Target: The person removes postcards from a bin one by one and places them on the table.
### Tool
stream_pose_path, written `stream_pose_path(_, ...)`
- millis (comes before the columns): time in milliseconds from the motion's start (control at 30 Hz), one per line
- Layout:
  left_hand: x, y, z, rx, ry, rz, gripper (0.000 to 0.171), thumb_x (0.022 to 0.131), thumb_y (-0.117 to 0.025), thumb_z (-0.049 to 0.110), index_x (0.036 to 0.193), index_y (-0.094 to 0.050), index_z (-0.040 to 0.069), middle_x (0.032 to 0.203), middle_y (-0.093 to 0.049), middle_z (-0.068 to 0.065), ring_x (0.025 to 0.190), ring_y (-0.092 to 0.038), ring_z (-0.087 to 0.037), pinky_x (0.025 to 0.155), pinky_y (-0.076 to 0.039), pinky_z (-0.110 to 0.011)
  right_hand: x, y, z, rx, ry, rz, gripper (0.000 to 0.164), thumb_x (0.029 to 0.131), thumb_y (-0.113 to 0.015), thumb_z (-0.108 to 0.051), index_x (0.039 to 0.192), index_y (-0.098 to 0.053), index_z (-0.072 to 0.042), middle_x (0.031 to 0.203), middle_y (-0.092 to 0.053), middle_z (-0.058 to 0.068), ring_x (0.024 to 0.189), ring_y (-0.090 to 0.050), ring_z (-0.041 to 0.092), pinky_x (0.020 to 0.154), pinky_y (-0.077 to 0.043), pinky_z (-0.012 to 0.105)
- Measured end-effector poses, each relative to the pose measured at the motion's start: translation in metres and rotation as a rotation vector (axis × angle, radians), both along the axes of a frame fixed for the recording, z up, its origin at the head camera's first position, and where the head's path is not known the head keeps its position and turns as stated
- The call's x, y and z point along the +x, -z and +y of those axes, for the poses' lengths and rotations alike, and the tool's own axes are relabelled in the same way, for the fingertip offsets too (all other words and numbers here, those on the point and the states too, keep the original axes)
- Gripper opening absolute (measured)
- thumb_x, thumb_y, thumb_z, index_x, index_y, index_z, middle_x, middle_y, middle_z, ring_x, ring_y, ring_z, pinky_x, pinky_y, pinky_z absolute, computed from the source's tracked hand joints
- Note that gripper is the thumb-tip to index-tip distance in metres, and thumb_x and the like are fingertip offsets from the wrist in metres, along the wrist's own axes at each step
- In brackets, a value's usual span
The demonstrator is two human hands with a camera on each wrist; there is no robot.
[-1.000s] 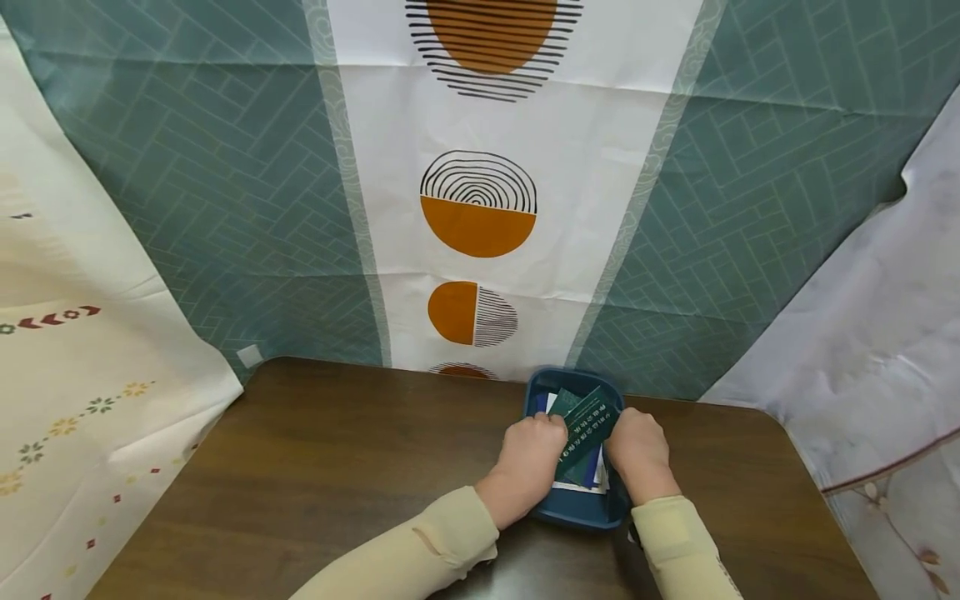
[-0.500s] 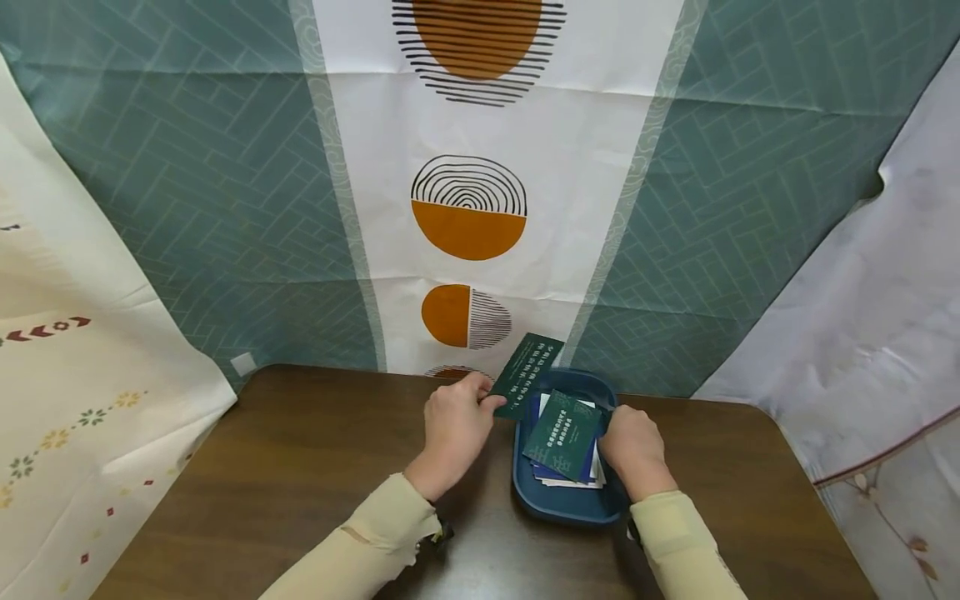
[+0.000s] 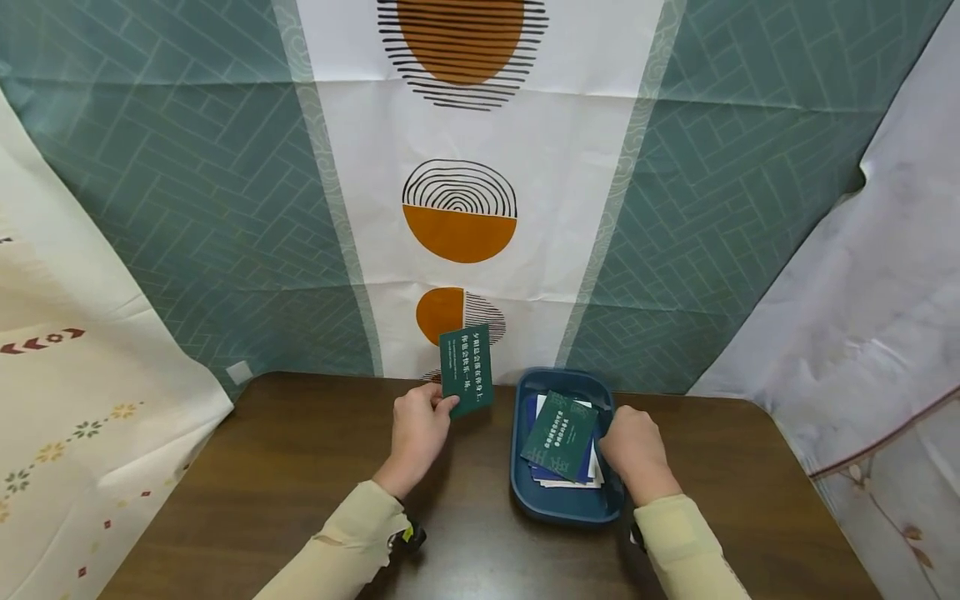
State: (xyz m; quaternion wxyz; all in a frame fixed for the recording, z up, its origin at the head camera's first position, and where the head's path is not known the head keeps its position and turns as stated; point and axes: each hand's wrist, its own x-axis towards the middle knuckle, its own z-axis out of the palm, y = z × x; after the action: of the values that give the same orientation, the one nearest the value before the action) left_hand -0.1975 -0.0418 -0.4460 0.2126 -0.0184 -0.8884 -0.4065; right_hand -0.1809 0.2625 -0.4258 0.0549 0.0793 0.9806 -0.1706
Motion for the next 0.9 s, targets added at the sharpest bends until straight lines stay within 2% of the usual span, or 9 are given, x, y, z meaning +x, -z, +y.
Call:
stream_pose_path(167, -0.004, 0.011, -0.004, -0.049, 0.023, -0.075, 0.015, 0.077, -0.075, 0.024, 0.082, -0.069, 0.011, 0.065, -0.057, 0.009, 0.058, -0.052, -0.006, 0.052, -0.043, -0.026, -0.002, 0.002, 0.000, 0.003, 0.024, 0.015, 0.020, 0.077, -0.059, -0.010, 0.084, -0.054, 0.008, 0.069, -0.050, 0.011, 0.059, -0.048, 0.024, 0.049, -0.042, 0.032)
stream_pose_path(467, -0.009, 0.033, -0.006, -0.042, 0.052, -0.280, 0.023, 0.072, -0.079, 0.028, 0.062, -0.061, 0.017, 0.064, -0.055, 0.008, 0.062, -0.050, -0.013, 0.052, -0.041, -0.028, -0.007, 0.006, -0.001, 0.013, 0.028, 0.036, 0.023, 0.076, -0.060, -0.011, 0.084, -0.055, 0.009, 0.070, -0.052, 0.012, 0.060, -0.049, 0.025, 0.050, -0.044, 0.033)
stream_pose_path(633, -0.008, 0.039, -0.002, -0.056, 0.088, -0.382, 0.036, 0.072, -0.079, 0.027, 0.053, -0.051, 0.015, 0.052, -0.038, 0.007, 0.055, -0.041, -0.013, 0.046, -0.031, -0.028, -0.005, 0.005, -0.002, 0.015, 0.033, 0.023, 0.022, 0.076, -0.060, -0.011, 0.085, -0.056, 0.009, 0.072, -0.054, 0.013, 0.061, -0.049, 0.025, 0.051, -0.043, 0.034)
stream_pose_path(733, -0.008, 0.041, -0.001, -0.064, 0.089, -0.413, 0.039, 0.069, -0.081, 0.026, 0.051, -0.049, 0.014, 0.047, -0.033, 0.008, 0.051, -0.039, -0.012, 0.044, -0.030, -0.027, -0.003, 0.004, -0.003, 0.005, 0.040, 0.008, 0.021, 0.077, -0.059, -0.010, 0.086, -0.057, 0.008, 0.072, -0.053, 0.012, 0.060, -0.048, 0.024, 0.051, -0.043, 0.033)
stream_pose_path(900, -0.012, 0.046, -0.001, -0.069, 0.061, -0.416, 0.035, 0.060, -0.086, 0.023, 0.050, -0.053, 0.015, 0.047, -0.042, 0.009, 0.051, -0.044, -0.012, 0.044, -0.036, -0.027, -0.002, 0.003, -0.004, -0.010, 0.053, -0.003, 0.020, 0.078, -0.058, -0.010, 0.086, -0.057, 0.008, 0.069, -0.051, 0.011, 0.059, -0.048, 0.024, 0.050, -0.043, 0.032)
